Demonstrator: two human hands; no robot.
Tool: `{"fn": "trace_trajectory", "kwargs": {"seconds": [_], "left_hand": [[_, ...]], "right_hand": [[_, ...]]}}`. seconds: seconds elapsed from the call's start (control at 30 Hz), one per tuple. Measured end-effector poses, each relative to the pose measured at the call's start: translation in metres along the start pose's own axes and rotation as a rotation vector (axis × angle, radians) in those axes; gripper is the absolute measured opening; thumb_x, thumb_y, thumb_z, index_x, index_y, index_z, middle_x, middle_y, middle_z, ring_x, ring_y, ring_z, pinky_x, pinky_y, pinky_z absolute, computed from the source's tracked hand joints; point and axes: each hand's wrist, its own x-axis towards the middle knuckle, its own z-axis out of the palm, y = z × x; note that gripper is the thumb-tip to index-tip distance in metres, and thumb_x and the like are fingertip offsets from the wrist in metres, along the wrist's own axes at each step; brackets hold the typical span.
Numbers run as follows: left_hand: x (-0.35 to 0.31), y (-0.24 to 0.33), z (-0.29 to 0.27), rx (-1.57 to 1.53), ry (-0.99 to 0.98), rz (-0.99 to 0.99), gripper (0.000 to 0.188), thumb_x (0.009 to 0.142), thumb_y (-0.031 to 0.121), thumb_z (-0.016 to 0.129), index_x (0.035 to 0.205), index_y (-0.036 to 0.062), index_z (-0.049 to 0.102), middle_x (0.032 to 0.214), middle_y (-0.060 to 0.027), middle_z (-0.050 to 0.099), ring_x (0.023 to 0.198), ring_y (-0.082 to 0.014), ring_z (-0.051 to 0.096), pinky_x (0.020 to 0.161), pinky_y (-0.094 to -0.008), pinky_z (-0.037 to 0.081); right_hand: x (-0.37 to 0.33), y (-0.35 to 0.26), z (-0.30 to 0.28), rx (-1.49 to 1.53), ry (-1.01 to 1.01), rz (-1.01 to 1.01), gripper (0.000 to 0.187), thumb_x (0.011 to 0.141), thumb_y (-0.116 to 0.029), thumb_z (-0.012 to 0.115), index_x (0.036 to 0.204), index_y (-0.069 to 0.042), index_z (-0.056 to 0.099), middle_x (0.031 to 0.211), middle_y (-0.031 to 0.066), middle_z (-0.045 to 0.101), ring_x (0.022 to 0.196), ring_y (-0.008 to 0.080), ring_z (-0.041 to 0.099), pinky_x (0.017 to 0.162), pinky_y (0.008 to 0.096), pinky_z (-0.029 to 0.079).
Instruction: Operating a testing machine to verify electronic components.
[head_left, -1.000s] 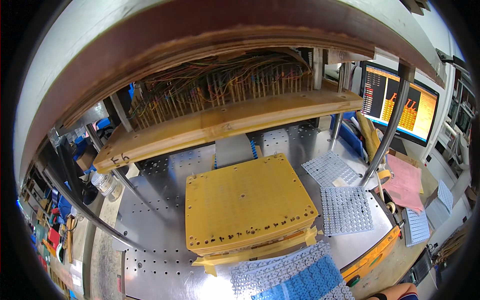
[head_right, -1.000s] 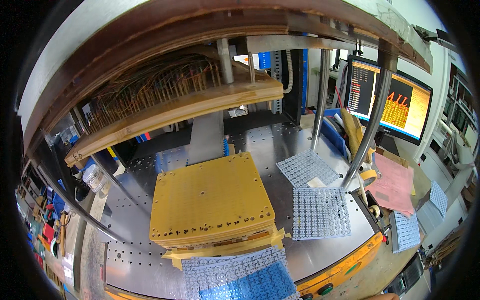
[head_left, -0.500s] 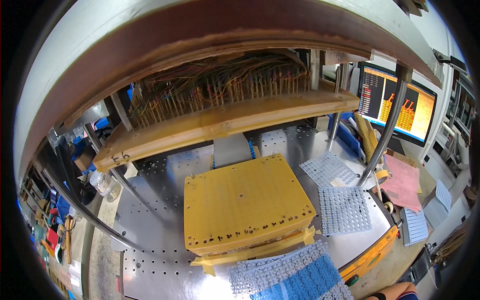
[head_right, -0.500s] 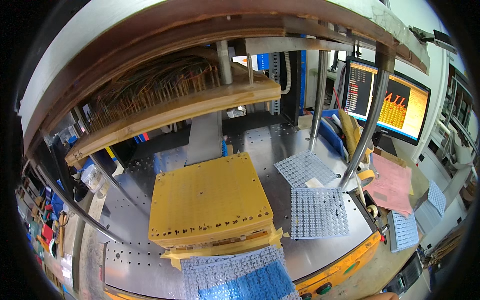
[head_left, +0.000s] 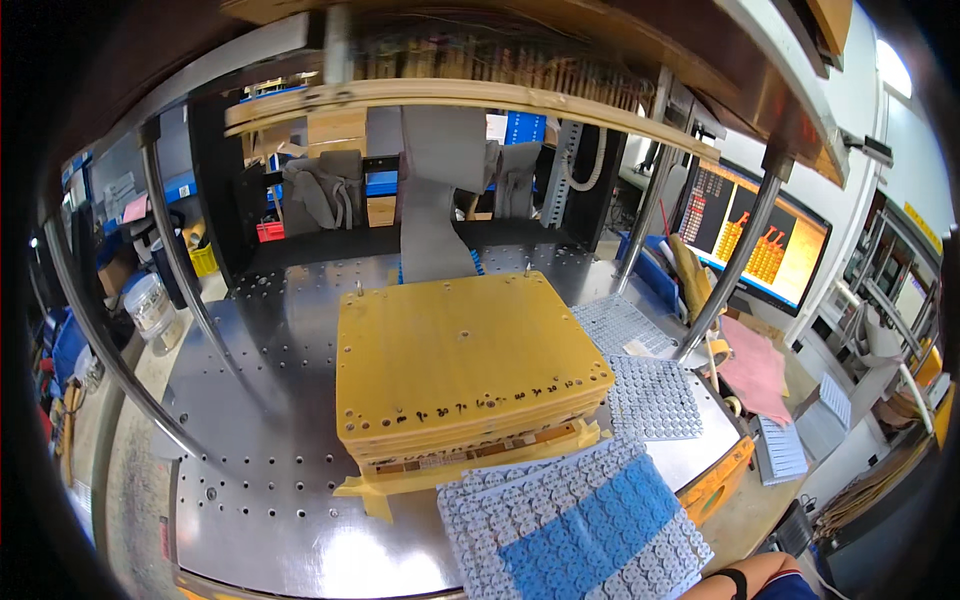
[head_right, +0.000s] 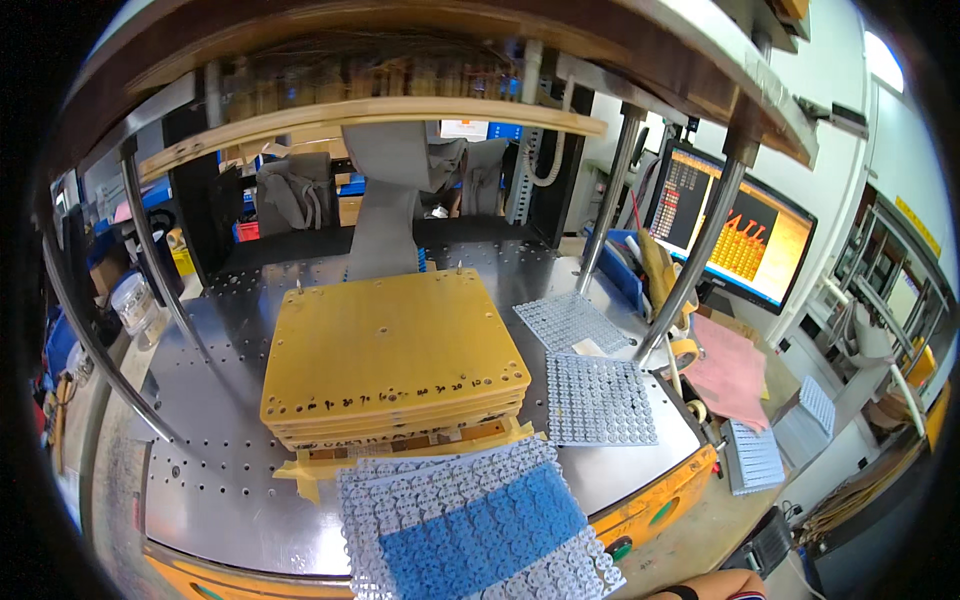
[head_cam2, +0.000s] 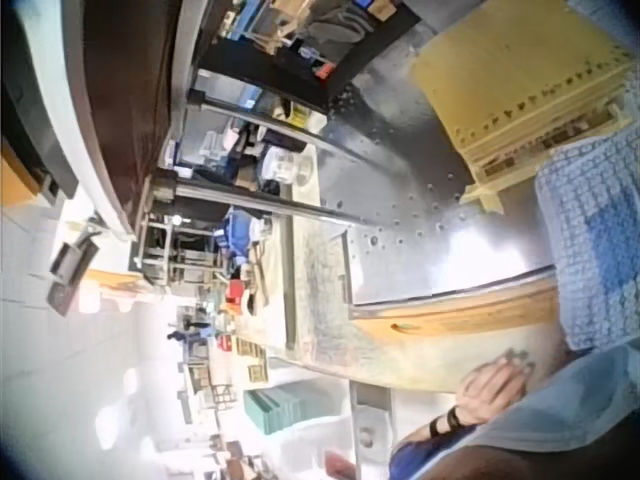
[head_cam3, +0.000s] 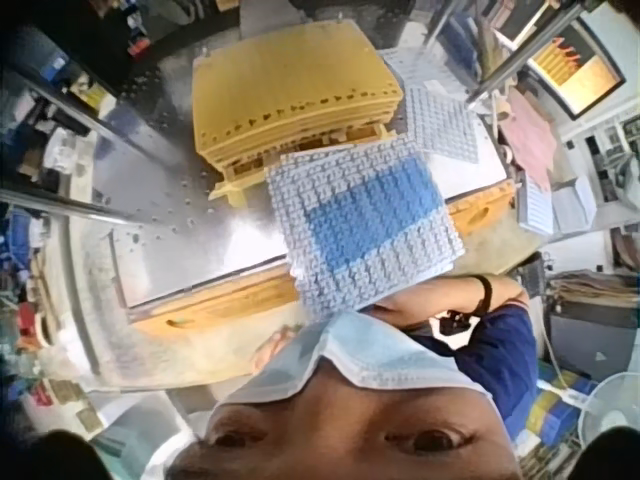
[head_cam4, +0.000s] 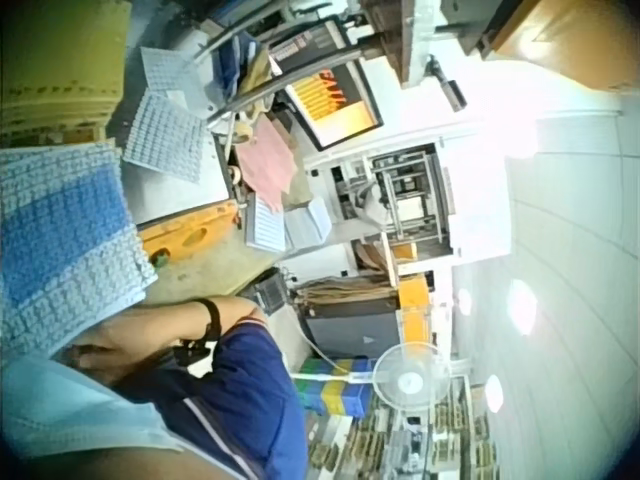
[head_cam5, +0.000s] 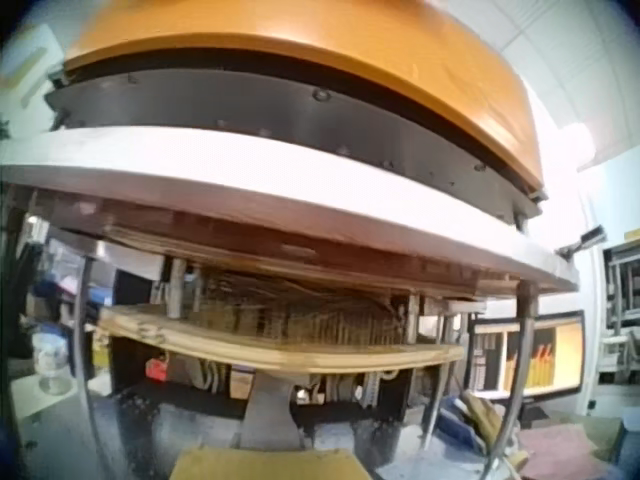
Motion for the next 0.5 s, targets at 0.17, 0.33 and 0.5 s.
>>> {"fn": "trace_trajectory", "kwargs": {"seconds": [0.17, 0.33, 0.5], "left_hand": [[0.404, -0.173, 0.11, -1.059, -0.34, -0.381, 0.03, 0.074, 0.025, 0.074, 0.102, 0.0176, 0.067, 0.105, -0.0007, 0.066, 0.097, -0.0214, 0.062, 0.077, -0.0359, 0.046], [0.38, -0.182, 0.09, -1.328, -0.321, -0.533, 0.03, 0.076, 0.009, 0.07, 0.105, 0.0069, 0.063, 0.111, -0.0138, 0.059, 0.104, -0.0344, 0.056, 0.092, -0.0468, 0.046], [0.389, -0.19, 0.091, -1.328, -0.28, -0.585, 0.024, 0.086, 0.012, 0.062, 0.109, 0.0037, 0.062, 0.114, -0.0163, 0.057, 0.11, -0.0346, 0.053, 0.095, -0.0455, 0.044]], "right_hand": [[0.003, -0.02, -0.011, 0.02, -0.033, 0.353, 0.036, 0.099, -0.018, 0.05, 0.132, -0.006, 0.051, 0.116, 0.0153, 0.062, 0.105, 0.0278, 0.06, 0.092, 0.0339, 0.047], [-0.003, -0.017, -0.006, -0.066, -0.17, 0.513, 0.038, 0.098, -0.026, 0.052, 0.131, -0.007, 0.051, 0.126, 0.011, 0.058, 0.114, 0.029, 0.056, 0.096, 0.0349, 0.044], [-0.044, -0.021, 0.012, -0.235, 0.152, 0.34, 0.03, 0.097, -0.021, 0.052, 0.121, -0.003, 0.056, 0.123, 0.0139, 0.057, 0.113, 0.0328, 0.054, 0.098, 0.0386, 0.043]]}}
